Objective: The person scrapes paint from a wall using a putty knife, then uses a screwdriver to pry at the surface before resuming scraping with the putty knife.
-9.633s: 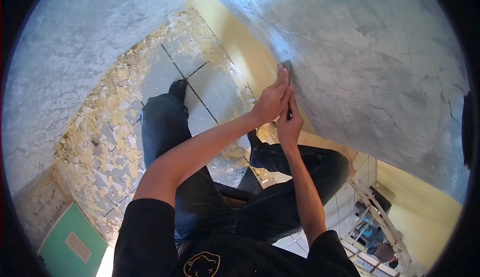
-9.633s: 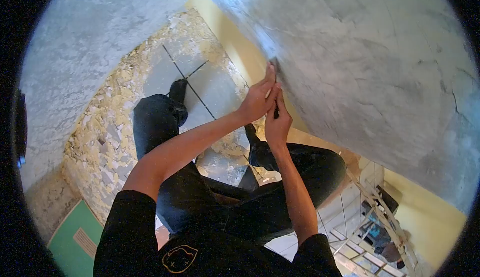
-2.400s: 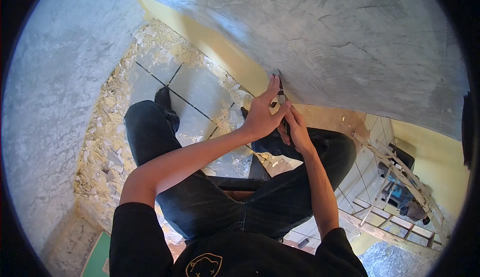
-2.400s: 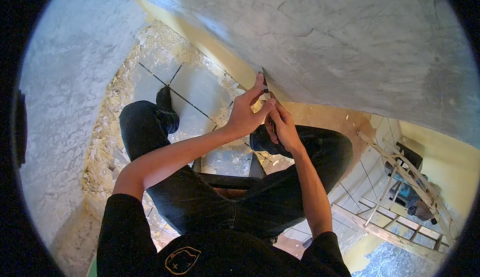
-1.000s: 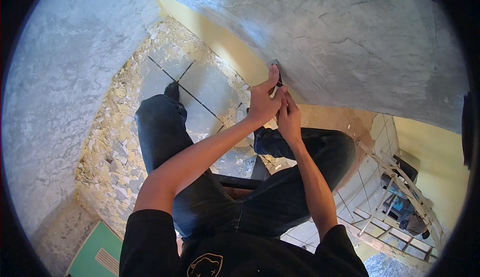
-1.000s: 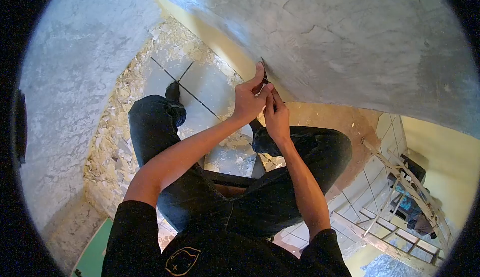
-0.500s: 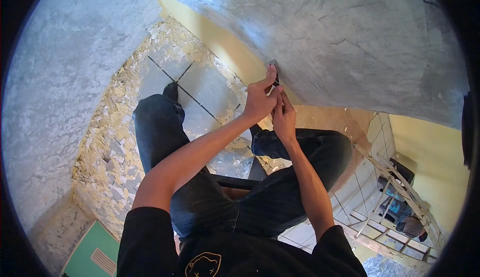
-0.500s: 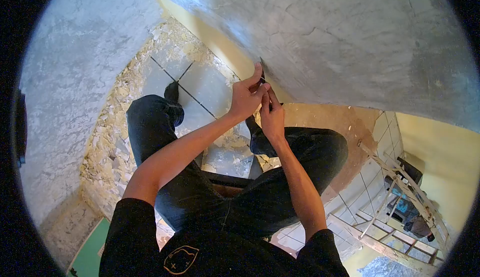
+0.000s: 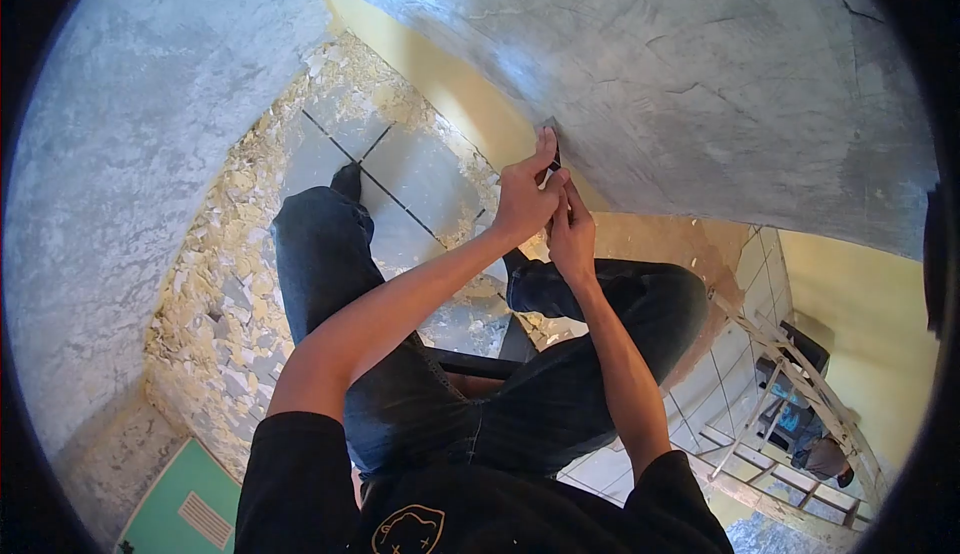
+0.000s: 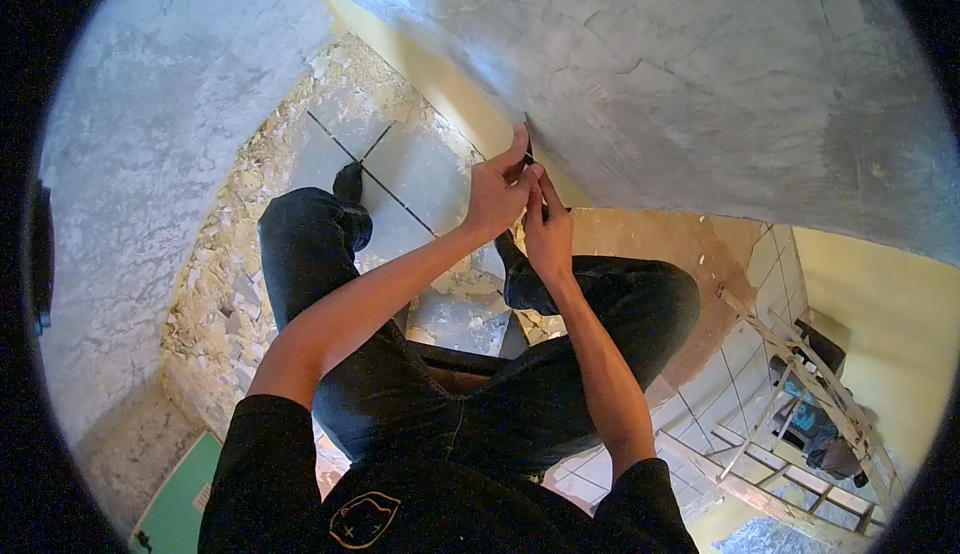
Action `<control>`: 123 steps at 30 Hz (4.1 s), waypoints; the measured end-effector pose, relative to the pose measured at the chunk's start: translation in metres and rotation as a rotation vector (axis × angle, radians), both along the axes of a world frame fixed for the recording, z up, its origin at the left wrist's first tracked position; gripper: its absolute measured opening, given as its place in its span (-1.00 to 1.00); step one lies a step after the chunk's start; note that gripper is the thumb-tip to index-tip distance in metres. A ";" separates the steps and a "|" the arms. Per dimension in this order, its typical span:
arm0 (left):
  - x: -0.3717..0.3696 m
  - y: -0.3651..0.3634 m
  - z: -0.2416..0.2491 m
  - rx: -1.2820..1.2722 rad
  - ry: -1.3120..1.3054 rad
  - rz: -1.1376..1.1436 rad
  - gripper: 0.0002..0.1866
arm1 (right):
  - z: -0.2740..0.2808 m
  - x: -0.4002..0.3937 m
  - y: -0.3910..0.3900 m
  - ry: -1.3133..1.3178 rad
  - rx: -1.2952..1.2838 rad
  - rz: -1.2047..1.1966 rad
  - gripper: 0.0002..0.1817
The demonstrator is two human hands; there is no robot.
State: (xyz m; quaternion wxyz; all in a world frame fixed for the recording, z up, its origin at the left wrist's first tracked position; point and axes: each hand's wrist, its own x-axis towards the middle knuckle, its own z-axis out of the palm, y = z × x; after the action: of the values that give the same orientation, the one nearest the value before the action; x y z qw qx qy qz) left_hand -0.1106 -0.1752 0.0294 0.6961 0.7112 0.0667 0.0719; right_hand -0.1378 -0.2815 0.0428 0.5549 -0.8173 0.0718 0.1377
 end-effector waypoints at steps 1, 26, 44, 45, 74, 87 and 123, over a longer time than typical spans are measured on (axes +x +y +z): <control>-0.003 0.000 0.004 0.005 -0.005 0.007 -0.34 | 0.000 -0.001 -0.001 -0.005 0.005 0.007 -0.51; 0.004 0.007 0.005 0.050 -0.016 0.046 -0.37 | 0.005 0.006 0.012 0.041 0.032 0.004 -0.51; 0.010 -0.001 -0.020 0.182 -0.343 0.112 -0.36 | 0.009 0.005 0.011 0.197 -0.064 0.012 -0.52; 0.004 0.007 0.004 0.159 -0.086 0.033 -0.38 | -0.013 0.010 0.009 0.053 -0.054 0.021 -0.52; 0.010 0.007 -0.005 0.118 -0.143 0.065 -0.36 | -0.032 0.012 0.008 -0.149 -0.082 0.071 -0.48; 0.003 0.006 0.006 0.095 -0.106 0.064 -0.39 | -0.016 0.006 0.020 -0.140 -0.001 0.075 -0.45; 0.008 0.004 -0.009 0.220 -0.263 0.169 -0.39 | -0.024 0.006 0.023 -0.314 0.101 0.075 -0.49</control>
State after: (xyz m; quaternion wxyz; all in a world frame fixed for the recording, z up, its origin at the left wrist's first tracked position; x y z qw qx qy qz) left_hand -0.1029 -0.1709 0.0201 0.6082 0.7595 0.0263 0.2292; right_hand -0.1322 -0.2587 0.0189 0.5942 -0.8019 -0.0532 0.0325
